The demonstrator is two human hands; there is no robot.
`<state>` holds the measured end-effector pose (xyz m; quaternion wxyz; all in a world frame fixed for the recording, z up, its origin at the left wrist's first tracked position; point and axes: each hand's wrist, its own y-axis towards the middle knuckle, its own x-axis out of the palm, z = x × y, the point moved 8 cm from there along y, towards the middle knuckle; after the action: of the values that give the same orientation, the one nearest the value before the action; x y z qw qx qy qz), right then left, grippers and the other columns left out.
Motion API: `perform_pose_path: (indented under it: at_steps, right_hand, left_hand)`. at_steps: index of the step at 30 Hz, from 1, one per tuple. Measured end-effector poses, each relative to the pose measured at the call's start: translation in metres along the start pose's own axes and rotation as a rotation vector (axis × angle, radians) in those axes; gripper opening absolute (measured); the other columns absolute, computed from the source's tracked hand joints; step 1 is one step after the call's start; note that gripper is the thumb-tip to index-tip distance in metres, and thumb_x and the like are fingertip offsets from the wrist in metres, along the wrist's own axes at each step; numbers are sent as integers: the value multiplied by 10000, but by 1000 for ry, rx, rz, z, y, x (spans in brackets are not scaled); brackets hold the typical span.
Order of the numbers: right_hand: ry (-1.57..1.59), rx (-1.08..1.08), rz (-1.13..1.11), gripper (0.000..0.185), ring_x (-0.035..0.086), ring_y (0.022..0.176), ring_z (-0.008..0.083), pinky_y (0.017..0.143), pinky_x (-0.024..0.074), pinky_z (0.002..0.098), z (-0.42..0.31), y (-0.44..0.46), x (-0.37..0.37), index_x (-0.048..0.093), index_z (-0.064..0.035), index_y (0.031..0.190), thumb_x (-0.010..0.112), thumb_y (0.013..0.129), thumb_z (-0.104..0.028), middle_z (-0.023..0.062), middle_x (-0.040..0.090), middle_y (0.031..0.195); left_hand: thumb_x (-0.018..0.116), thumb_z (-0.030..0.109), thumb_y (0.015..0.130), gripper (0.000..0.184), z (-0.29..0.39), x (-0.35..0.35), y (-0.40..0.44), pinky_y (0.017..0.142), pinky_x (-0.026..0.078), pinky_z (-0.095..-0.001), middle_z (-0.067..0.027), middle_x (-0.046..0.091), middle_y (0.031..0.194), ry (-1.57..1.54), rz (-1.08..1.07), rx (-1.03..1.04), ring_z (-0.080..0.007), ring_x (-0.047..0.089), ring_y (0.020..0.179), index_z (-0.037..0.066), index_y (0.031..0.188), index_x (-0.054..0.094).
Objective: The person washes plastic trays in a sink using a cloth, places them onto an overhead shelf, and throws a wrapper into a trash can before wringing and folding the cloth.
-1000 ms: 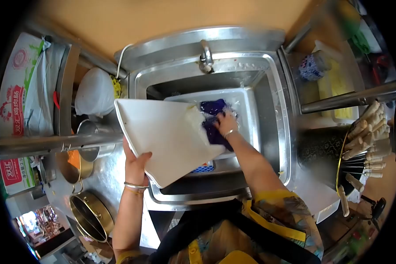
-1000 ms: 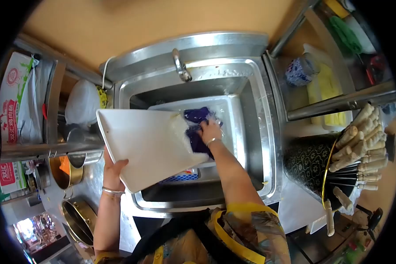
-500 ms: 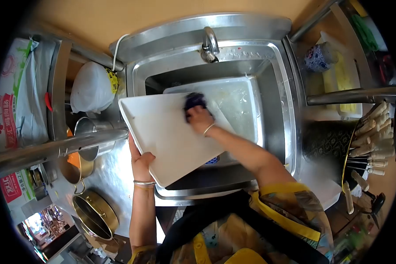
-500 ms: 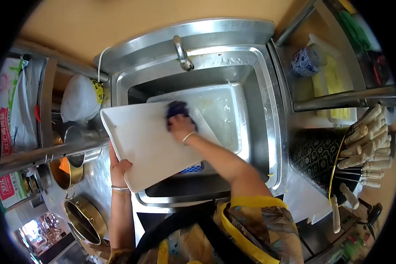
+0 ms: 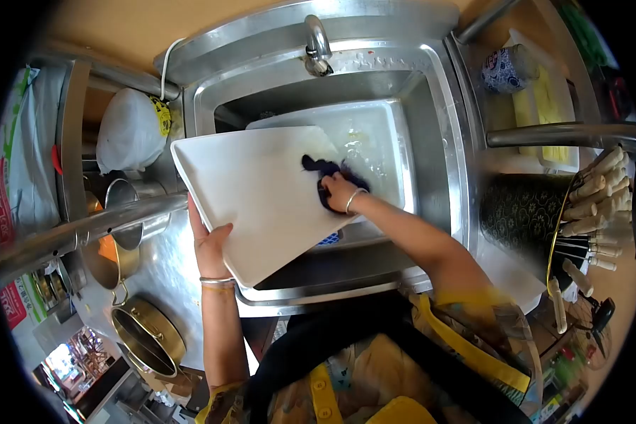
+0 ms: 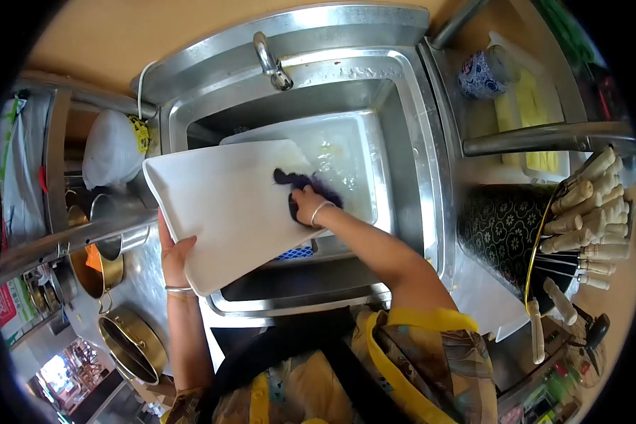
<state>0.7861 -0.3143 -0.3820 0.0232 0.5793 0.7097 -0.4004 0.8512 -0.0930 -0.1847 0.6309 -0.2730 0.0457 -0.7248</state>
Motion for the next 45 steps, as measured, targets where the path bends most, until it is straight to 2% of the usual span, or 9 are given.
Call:
perform_pose_path:
  at_steps: [6,9,11,16,20,23,27,40,45]
  right_hand:
    - [301,-705,-62,262,489,924,307,808,416,373,-210,-89,-32,586,-99,914,647,662,-143,139,515,932]
    - [524,-856,-206,273,496,915,315,795,420,369,-215,-88,-8,560,-113,910,682,679,-193,123,477,958]
    - [135,-743,69,355,494,942,323,810,414,395,-150,-50,1,533,-130,1009,675,690,-196,123,486,970]
    - [176,173,403,297,508,956,358,864,414,414,-16,40,-26,570,-40,994,545,752,-210,214,548,1005]
    - [222,-210,516,202,492,968,364,855,407,426,-148,57,-23,567,-6,843,566,696,-144,218,554,955]
    - [425,-843,658,271,488,896,338,807,411,395,-269,-10,-36,521,-68,910,605,653,-88,148,483,942]
    - [82,-975,634,216,502,861,278,748,418,382,-249,1,-41,539,-118,921,582,710,-117,84,505,988]
    - [-330,150,171,264,567,929,329,793,451,380,2,17,-31,598,-95,981,513,735,-138,139,567,1063]
    - [-8,76,162,222,598,843,335,756,474,387,-26,-41,-31,645,-81,879,542,711,-183,150,634,816]
  left_hand:
    - [426,-92,820,688,6,6,-2,806,490,-322,-146,423,1258,41,45,8,-244,517,1026,184,1399,178]
    - [437,-71,835,662,10,7,-6,799,487,-310,-130,425,1262,64,79,-6,-212,525,1012,182,1397,194]
    - [446,-56,841,649,-5,-14,1,859,449,-313,-114,424,1272,87,56,13,-202,504,1046,175,1397,203]
    - [459,-10,863,601,-3,-10,-6,886,421,-301,-88,447,1261,223,72,51,-178,484,1069,146,1392,220]
    - [447,-67,816,641,2,-7,-4,882,420,-294,-92,466,1241,134,76,32,-171,491,1062,132,1388,235]
    - [404,-139,702,757,-2,-16,1,894,414,-295,-88,446,1265,85,-82,1,-175,478,1083,120,1392,230]
    - [360,-138,547,887,0,-16,1,898,417,-298,-83,398,1313,80,-28,75,-210,466,1114,116,1389,246]
    - [330,-152,548,863,-3,11,-11,834,434,-252,-104,458,1264,102,43,150,-193,512,1056,83,1377,273]
    - [393,-144,669,768,-13,-10,-5,834,447,-267,-98,467,1252,75,35,120,-177,523,1025,134,1377,283]
